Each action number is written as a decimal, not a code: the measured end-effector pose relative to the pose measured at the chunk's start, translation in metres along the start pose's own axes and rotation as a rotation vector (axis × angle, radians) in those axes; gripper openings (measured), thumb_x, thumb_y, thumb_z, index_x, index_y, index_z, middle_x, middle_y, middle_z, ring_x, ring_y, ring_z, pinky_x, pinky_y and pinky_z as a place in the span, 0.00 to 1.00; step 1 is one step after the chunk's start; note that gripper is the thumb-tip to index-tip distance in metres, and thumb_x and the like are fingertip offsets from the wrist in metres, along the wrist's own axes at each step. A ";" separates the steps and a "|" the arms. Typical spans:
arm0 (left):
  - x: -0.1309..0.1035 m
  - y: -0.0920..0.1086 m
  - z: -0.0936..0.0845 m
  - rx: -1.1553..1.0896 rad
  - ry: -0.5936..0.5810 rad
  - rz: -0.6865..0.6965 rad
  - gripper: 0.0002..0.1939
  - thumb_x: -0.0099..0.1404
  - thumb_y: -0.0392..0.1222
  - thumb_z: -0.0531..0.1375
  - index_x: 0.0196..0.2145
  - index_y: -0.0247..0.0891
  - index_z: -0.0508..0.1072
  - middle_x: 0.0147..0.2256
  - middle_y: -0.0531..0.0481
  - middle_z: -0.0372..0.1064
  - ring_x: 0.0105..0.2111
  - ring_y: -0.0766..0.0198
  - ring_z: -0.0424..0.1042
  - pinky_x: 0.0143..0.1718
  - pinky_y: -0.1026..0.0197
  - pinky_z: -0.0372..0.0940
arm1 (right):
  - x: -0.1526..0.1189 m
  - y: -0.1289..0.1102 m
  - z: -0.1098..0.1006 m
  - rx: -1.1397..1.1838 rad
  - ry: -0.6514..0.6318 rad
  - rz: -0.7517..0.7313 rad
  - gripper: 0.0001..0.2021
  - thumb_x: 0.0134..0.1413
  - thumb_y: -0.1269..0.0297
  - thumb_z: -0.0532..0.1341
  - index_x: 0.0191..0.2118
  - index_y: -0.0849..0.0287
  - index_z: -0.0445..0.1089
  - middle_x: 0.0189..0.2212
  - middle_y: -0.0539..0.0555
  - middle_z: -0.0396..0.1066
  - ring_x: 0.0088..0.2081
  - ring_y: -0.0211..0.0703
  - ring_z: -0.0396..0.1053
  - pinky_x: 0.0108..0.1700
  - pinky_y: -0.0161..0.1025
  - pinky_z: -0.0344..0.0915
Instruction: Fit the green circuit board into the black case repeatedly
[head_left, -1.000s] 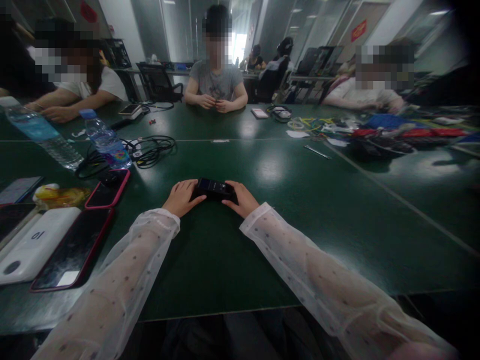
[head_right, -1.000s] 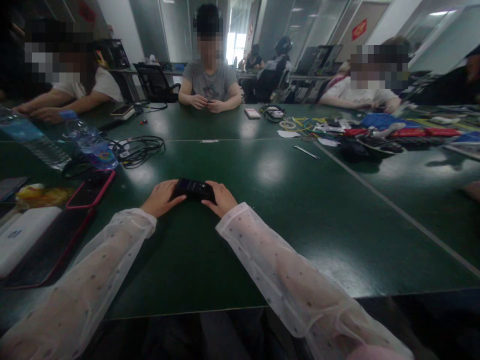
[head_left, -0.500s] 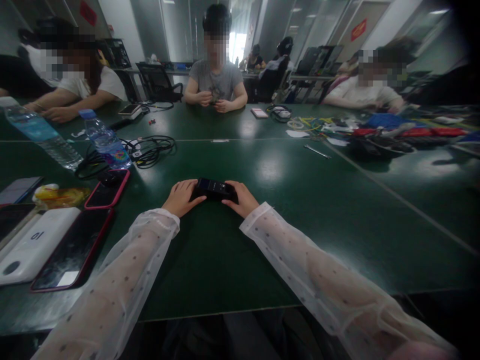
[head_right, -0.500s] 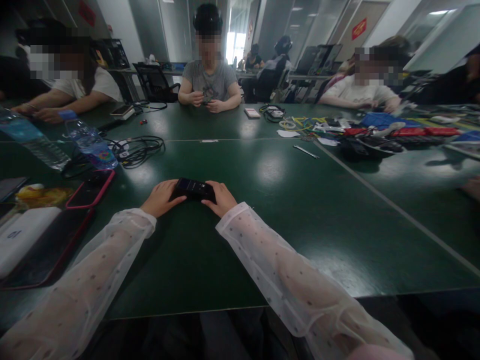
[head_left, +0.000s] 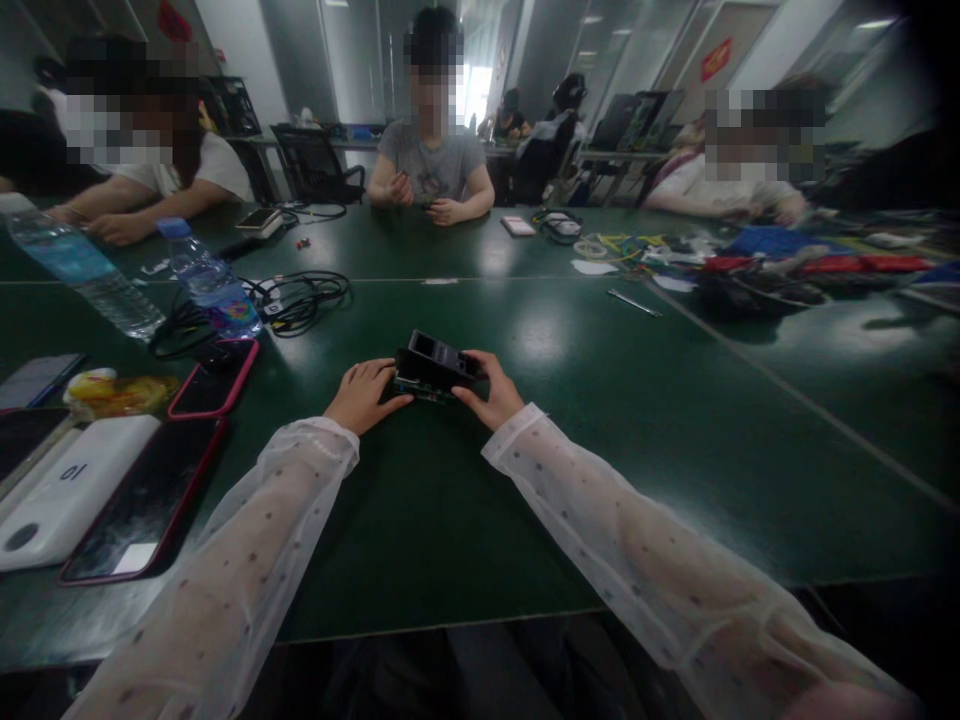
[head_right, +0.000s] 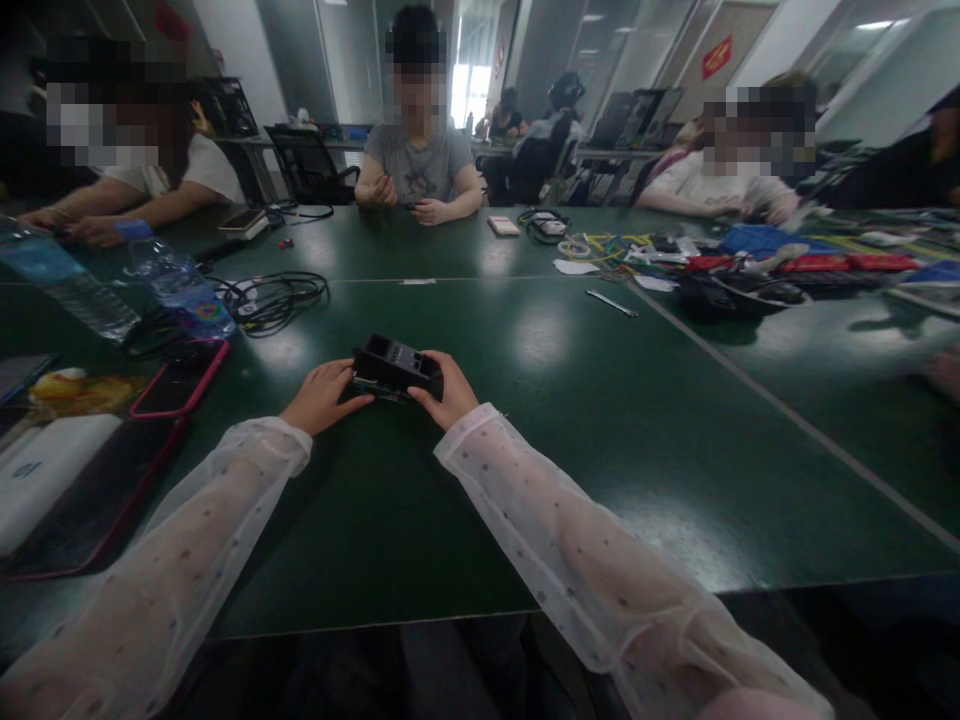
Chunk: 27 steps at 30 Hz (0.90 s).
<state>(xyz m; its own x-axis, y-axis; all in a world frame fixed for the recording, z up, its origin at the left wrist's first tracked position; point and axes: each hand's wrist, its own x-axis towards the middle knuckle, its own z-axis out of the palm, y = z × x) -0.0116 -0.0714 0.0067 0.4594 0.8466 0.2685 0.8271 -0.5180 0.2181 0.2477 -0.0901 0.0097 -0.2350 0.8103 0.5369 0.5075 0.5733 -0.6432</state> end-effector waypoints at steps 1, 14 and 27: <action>0.000 0.000 0.000 0.001 -0.003 0.003 0.28 0.65 0.60 0.53 0.57 0.40 0.62 0.58 0.42 0.59 0.58 0.50 0.57 0.58 0.47 0.52 | 0.001 0.000 -0.001 0.020 0.041 0.005 0.26 0.52 0.58 0.62 0.55 0.55 0.55 0.48 0.60 0.65 0.48 0.52 0.68 0.49 0.52 0.67; 0.000 0.002 -0.004 -0.009 -0.037 0.004 0.30 0.66 0.61 0.50 0.58 0.39 0.62 0.58 0.42 0.58 0.59 0.50 0.56 0.58 0.46 0.51 | 0.003 0.033 -0.009 -0.239 0.104 0.128 0.26 0.49 0.60 0.62 0.53 0.59 0.58 0.44 0.62 0.67 0.44 0.56 0.68 0.48 0.58 0.66; 0.000 0.004 -0.008 -0.021 -0.061 -0.009 0.30 0.66 0.61 0.50 0.58 0.39 0.62 0.59 0.42 0.58 0.59 0.49 0.55 0.58 0.46 0.51 | 0.002 0.030 -0.008 -0.352 -0.001 0.123 0.27 0.49 0.63 0.62 0.55 0.60 0.58 0.49 0.64 0.66 0.51 0.61 0.64 0.51 0.61 0.63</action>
<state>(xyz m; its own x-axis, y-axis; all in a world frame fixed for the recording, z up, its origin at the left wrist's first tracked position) -0.0108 -0.0739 0.0152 0.4711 0.8570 0.2090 0.8248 -0.5120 0.2401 0.2694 -0.0717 -0.0042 -0.1554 0.8709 0.4663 0.7860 0.3949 -0.4756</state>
